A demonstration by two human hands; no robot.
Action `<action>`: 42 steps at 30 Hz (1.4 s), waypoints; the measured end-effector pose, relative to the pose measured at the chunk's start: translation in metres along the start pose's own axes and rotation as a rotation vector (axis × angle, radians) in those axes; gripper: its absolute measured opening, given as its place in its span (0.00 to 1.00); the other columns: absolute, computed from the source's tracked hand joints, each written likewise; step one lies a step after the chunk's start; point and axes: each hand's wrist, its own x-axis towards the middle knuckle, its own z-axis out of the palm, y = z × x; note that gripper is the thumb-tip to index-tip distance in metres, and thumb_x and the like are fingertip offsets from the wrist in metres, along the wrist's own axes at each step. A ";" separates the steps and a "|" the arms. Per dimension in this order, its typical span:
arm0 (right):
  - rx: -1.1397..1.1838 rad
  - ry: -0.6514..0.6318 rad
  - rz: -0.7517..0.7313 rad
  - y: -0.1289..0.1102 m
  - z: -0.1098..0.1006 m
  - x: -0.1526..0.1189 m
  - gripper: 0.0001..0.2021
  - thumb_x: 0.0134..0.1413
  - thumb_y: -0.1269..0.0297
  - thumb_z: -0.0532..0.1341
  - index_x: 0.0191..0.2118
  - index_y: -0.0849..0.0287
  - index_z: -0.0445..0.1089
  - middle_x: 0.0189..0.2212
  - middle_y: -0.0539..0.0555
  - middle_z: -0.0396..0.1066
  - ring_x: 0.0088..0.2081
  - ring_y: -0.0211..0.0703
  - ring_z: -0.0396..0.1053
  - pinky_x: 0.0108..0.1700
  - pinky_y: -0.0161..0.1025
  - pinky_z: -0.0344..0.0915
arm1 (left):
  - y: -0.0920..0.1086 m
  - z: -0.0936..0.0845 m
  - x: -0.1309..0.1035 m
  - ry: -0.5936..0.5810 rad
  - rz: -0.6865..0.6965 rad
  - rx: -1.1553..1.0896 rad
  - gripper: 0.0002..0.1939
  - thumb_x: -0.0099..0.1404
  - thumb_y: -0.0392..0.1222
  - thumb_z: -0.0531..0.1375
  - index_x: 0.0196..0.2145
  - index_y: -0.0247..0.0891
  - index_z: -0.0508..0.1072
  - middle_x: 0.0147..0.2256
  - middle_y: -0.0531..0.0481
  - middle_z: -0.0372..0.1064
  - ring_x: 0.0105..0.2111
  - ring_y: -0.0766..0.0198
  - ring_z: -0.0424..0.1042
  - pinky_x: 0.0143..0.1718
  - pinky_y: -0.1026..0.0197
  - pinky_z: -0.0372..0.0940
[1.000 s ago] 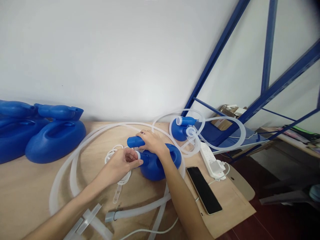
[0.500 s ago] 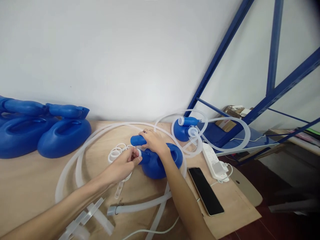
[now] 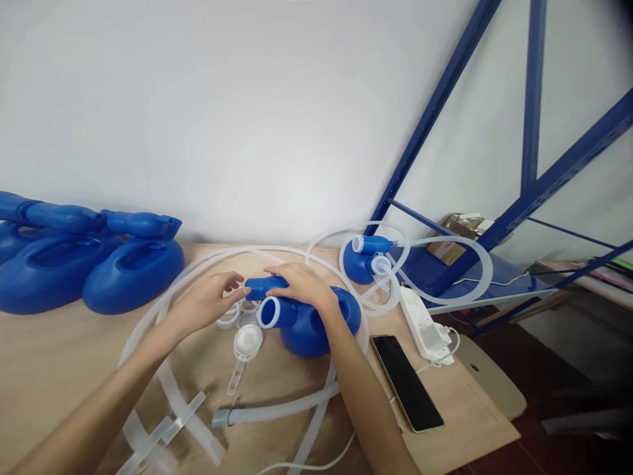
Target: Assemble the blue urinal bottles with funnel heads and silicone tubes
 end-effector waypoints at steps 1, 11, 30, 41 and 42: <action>0.004 -0.017 -0.005 0.001 0.000 0.000 0.27 0.67 0.51 0.67 0.66 0.56 0.70 0.60 0.61 0.76 0.62 0.56 0.72 0.65 0.51 0.65 | -0.007 0.003 0.003 -0.008 -0.010 0.029 0.32 0.62 0.72 0.57 0.43 0.40 0.79 0.44 0.38 0.81 0.45 0.42 0.78 0.46 0.49 0.68; 0.417 0.097 0.130 0.003 -0.017 -0.005 0.18 0.70 0.58 0.63 0.62 0.54 0.75 0.54 0.56 0.81 0.53 0.45 0.79 0.55 0.42 0.73 | -0.028 0.018 0.015 -0.071 -0.041 -0.181 0.31 0.50 0.71 0.67 0.37 0.42 0.78 0.41 0.40 0.80 0.47 0.39 0.77 0.52 0.48 0.67; 0.275 -0.113 0.393 0.041 -0.081 -0.108 0.50 0.43 0.47 0.79 0.72 0.48 0.64 0.72 0.61 0.62 0.73 0.64 0.58 0.74 0.61 0.55 | -0.011 -0.007 0.020 0.189 -0.095 -0.812 0.30 0.56 0.70 0.70 0.35 0.39 0.71 0.37 0.50 0.73 0.45 0.52 0.76 0.56 0.43 0.74; 0.596 0.063 0.378 0.064 -0.026 -0.138 0.42 0.45 0.41 0.76 0.66 0.50 0.73 0.67 0.55 0.70 0.69 0.63 0.65 0.74 0.57 0.58 | 0.076 0.054 0.079 -0.348 0.112 -0.809 0.27 0.58 0.64 0.71 0.40 0.39 0.74 0.45 0.46 0.74 0.53 0.50 0.73 0.60 0.40 0.70; 0.623 0.101 0.380 0.062 -0.023 -0.139 0.40 0.47 0.42 0.76 0.66 0.49 0.72 0.66 0.55 0.71 0.69 0.62 0.66 0.73 0.56 0.60 | 0.081 0.057 0.081 -0.383 0.126 -0.799 0.26 0.58 0.64 0.70 0.40 0.39 0.74 0.46 0.46 0.74 0.55 0.49 0.72 0.60 0.40 0.70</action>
